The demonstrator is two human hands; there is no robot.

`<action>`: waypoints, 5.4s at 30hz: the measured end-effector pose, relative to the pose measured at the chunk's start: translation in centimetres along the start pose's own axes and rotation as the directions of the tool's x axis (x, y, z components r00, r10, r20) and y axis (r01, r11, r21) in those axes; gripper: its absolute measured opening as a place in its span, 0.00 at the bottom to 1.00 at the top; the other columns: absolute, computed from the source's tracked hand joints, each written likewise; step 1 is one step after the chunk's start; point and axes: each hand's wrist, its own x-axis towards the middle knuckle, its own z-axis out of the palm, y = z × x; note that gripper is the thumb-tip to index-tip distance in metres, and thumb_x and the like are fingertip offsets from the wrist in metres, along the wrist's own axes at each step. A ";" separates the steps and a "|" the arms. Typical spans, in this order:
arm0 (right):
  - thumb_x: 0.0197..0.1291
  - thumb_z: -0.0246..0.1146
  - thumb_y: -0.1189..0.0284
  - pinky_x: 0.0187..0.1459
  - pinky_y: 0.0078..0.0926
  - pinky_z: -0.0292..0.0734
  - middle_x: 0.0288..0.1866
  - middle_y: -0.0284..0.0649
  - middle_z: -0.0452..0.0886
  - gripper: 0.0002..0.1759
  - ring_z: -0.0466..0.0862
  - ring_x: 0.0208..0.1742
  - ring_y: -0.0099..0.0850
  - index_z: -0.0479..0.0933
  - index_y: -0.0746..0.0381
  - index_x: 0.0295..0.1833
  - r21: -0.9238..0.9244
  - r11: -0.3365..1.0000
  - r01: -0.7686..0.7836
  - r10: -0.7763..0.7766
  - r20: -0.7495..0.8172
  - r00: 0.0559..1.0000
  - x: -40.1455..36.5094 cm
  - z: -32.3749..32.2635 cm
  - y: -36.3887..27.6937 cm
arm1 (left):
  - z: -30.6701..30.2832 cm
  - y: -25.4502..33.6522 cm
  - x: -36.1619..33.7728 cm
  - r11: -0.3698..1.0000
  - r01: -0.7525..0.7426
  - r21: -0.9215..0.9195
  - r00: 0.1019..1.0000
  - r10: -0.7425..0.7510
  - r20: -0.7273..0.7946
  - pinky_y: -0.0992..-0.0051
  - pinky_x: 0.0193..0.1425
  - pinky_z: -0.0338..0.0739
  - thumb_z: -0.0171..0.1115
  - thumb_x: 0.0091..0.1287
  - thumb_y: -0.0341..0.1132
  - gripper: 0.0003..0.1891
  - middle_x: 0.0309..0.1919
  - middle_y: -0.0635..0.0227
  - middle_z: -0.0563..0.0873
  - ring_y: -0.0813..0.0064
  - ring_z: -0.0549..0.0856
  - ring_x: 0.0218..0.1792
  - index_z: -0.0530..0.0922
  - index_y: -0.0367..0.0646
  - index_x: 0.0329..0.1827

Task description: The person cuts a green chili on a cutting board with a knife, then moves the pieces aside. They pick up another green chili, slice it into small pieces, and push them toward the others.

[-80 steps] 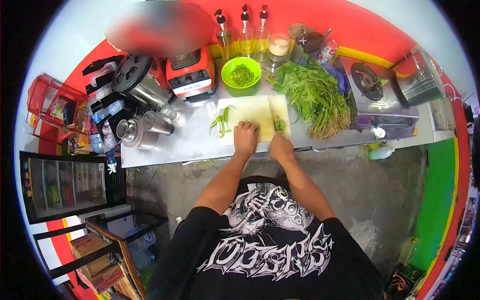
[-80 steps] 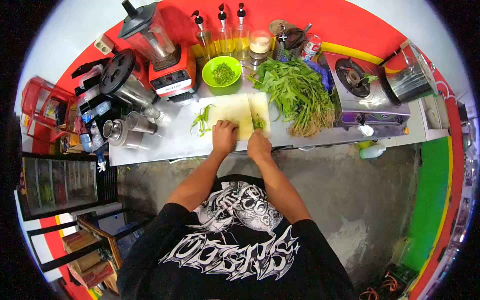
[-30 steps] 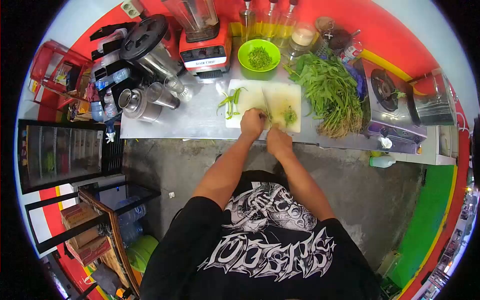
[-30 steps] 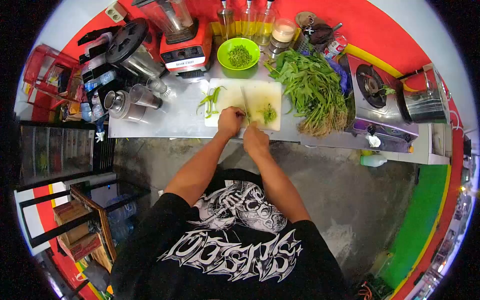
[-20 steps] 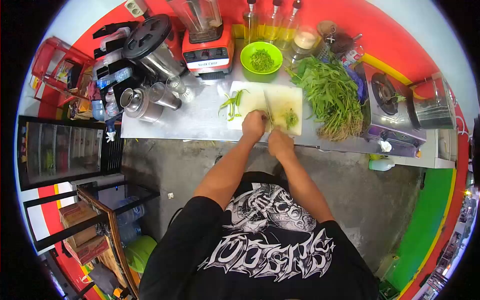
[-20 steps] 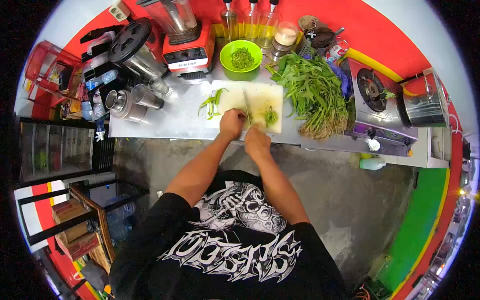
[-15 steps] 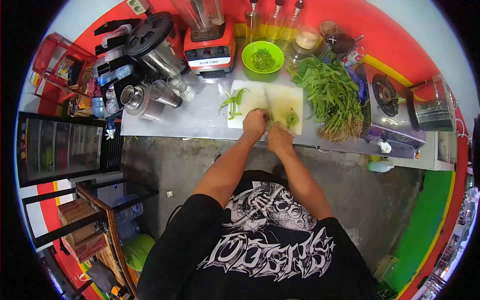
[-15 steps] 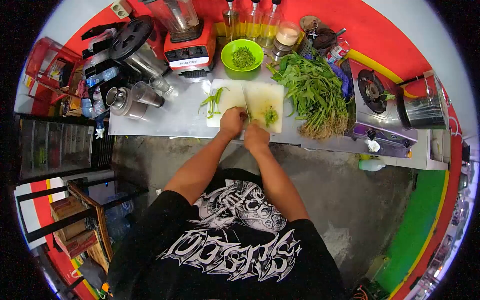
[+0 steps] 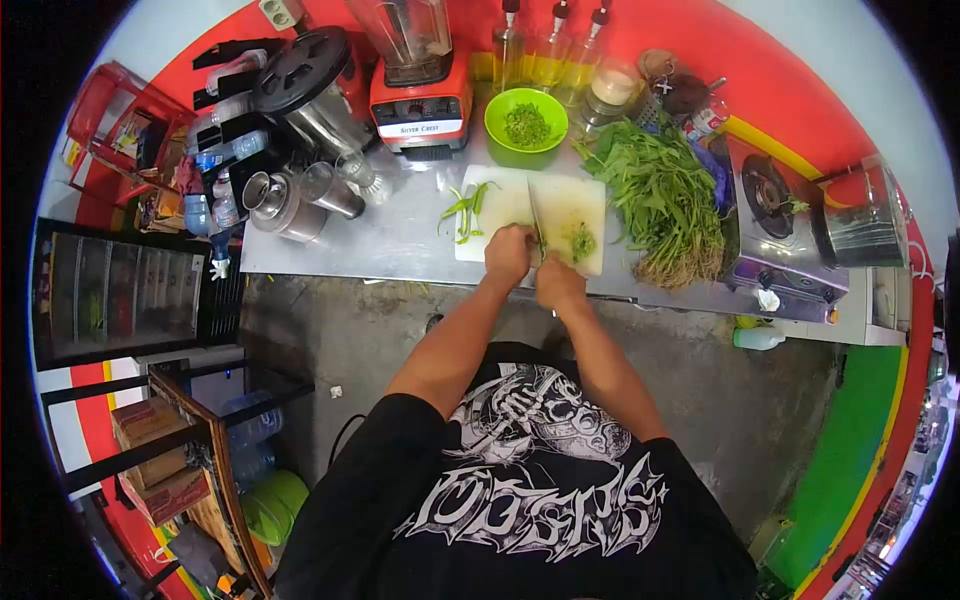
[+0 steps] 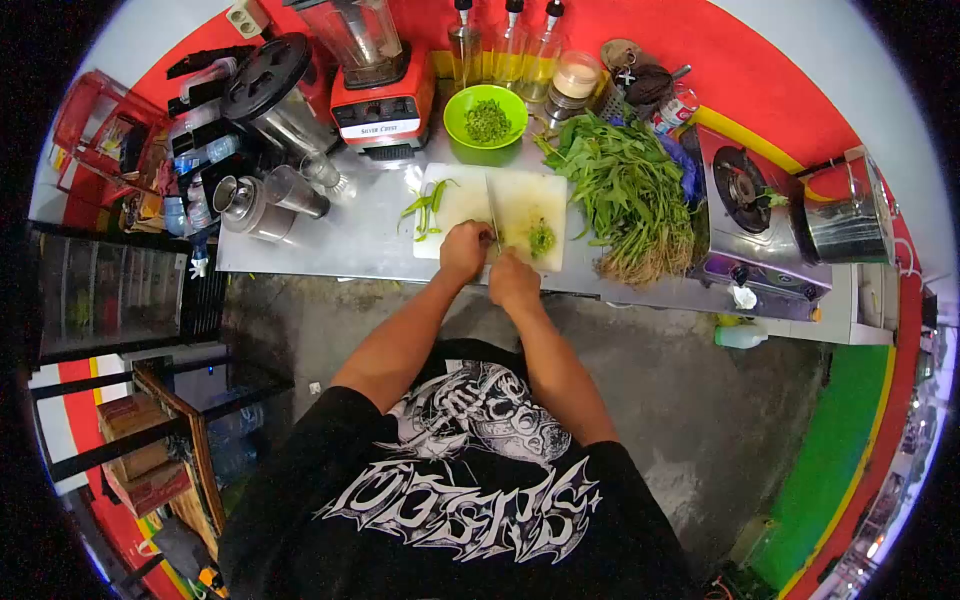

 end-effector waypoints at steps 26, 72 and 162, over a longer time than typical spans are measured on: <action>0.62 0.64 0.73 0.53 0.47 0.84 0.51 0.57 0.87 0.21 0.88 0.55 0.52 0.72 0.69 0.58 -0.077 0.997 0.014 -0.012 0.028 1.000 0.0 0.5 -0.4 | 0.1 -1.2 -1.3 0.977 -0.157 -0.141 0.977 0.133 -0.166 0.57 0.51 0.81 0.64 0.63 0.26 0.07 0.40 0.52 0.88 0.48 0.87 0.44 0.89 0.42 0.38; 0.65 0.57 0.74 0.55 0.51 0.82 0.51 0.61 0.86 0.17 0.87 0.54 0.55 0.73 0.70 0.58 -0.018 1.000 0.018 -0.020 -0.093 0.995 0.4 1.6 -0.4 | 0.1 -2.3 -1.3 0.949 -0.194 -0.248 0.975 0.158 -0.158 0.56 0.49 0.78 0.64 0.61 0.21 0.05 0.36 0.51 0.83 0.47 0.84 0.41 0.84 0.38 0.38; 0.62 0.59 0.74 0.57 0.51 0.81 0.52 0.61 0.86 0.19 0.87 0.54 0.58 0.74 0.72 0.56 0.015 1.000 -0.001 0.001 -0.020 1.000 -1.0 -0.7 0.0 | -1.1 -3.5 -1.8 0.918 -0.388 0.084 0.908 0.397 -0.135 0.51 0.78 0.54 0.66 0.68 0.42 0.11 0.65 0.53 0.73 0.46 0.64 0.75 0.87 0.52 0.50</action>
